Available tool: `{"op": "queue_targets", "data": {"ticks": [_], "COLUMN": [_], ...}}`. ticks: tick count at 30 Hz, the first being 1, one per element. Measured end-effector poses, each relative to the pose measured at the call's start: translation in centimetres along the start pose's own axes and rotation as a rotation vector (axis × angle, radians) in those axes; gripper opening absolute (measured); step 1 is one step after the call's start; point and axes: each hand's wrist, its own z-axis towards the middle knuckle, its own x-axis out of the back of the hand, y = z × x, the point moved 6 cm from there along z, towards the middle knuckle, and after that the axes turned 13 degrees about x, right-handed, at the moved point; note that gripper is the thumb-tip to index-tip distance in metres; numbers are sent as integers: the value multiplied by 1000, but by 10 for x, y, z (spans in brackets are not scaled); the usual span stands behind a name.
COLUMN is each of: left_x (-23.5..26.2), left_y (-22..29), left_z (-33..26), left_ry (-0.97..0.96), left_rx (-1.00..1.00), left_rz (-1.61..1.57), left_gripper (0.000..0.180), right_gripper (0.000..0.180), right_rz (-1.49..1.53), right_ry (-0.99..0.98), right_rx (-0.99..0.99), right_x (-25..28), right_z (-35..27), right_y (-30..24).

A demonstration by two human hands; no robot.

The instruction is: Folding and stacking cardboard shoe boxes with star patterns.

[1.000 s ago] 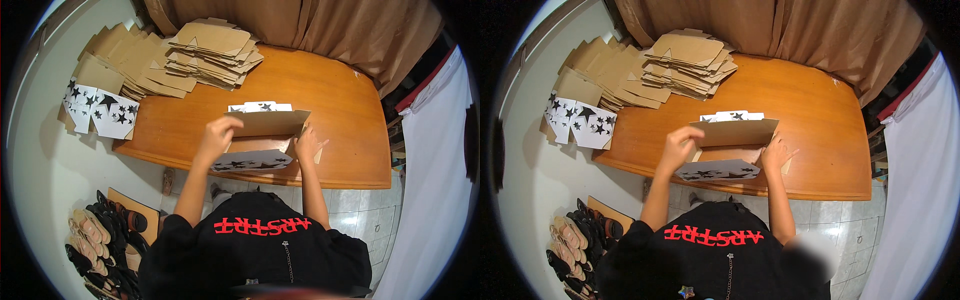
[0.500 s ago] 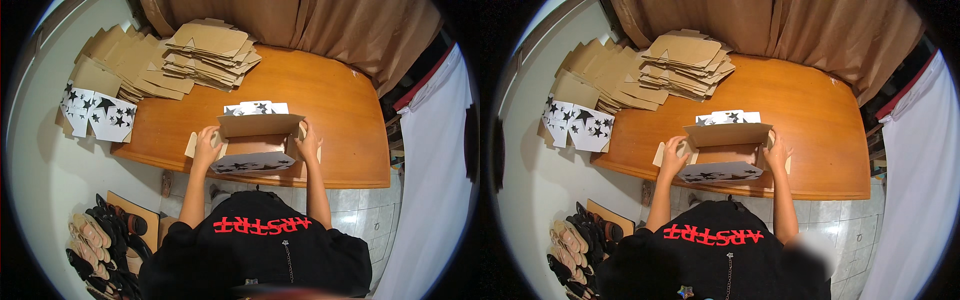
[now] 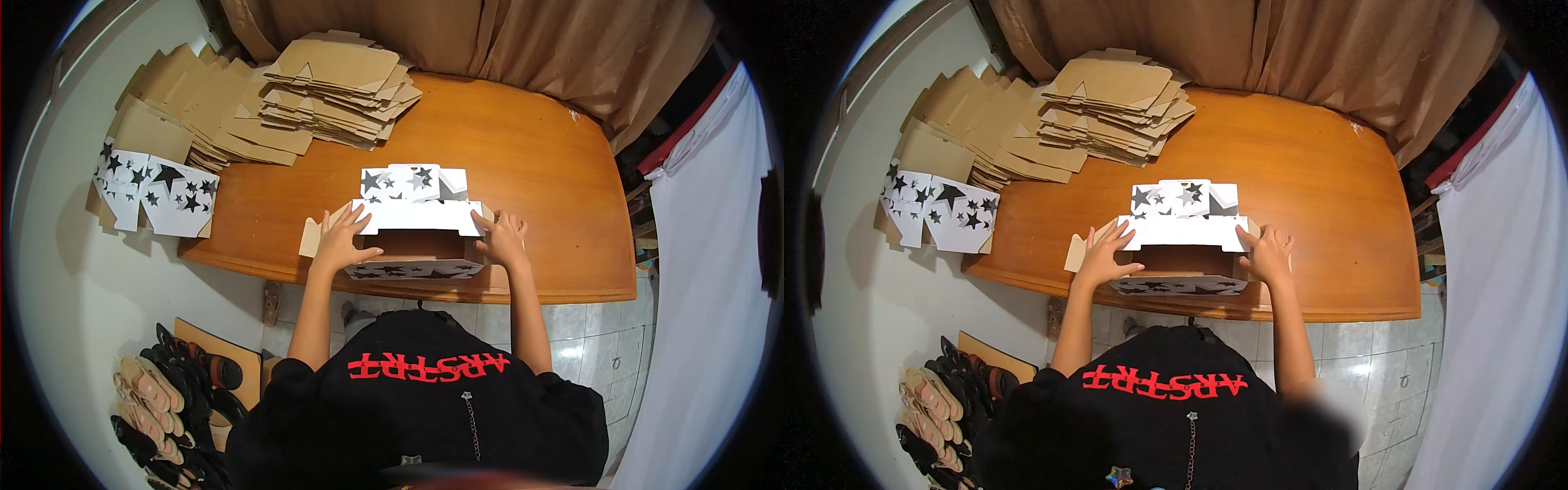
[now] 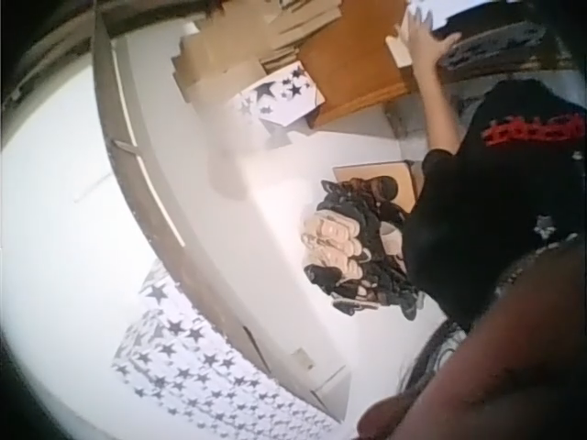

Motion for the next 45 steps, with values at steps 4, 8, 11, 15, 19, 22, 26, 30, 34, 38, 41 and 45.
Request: {"op": "queue_targets", "data": {"ticks": [4, 8, 11, 15, 19, 22, 26, 30, 34, 38, 41, 45], "left_x": [-11, -35, -38, -44, -49, -49, -48, -52, -50, -48, -42, -48], "left_y": [2, 7, 22, 28, 24, 26, 29, 24, 26, 29, 35, 27], "left_z": [7, 10, 6, 6, 3, -1, -3, -2, -3, -4, -5, -3], "left_ry": [-302, -480, -488, -510, -503, -492, -490, -484, -481, -435, -426, -397], "left_rx": [88, 29, -23, -70, -132, -153, -175, -201, -222, -266, -298, -252], "left_rz": [75, -14, -46, 25, 44, 81, 128, 142, 111, 97, 85, 166], "left_gripper": [108, 142, 138, 126, 122, 125, 128, 129, 128, 125, 119, 118], "right_gripper": [55, 54, 55, 55, 58, 62, 42, 28, 31, 67, 86, 91], "right_rz": [-146, -190, -236, -191, -138, -115, 756, 1226, 751, 623, 467, 336], "right_ry": [5, 40, 63, 141, 220, 384, 573, 541, 461, 417, 292, 171], "right_rx": [10, -6, 2, 10, -108, -417, -668, -362, -182, -221, -197, -315], "right_x": [-7, -15, -19, -20, 8, 30, 13, 16, -11, -28, -39, -40], "right_z": [0, 1, 1, -5, -15, -33, -64, -46, -17, 8, 16, 16], "right_y": [-3, -7, -9, -4, -19, -9, 37, -8, -17, -19, -26, -34]}}
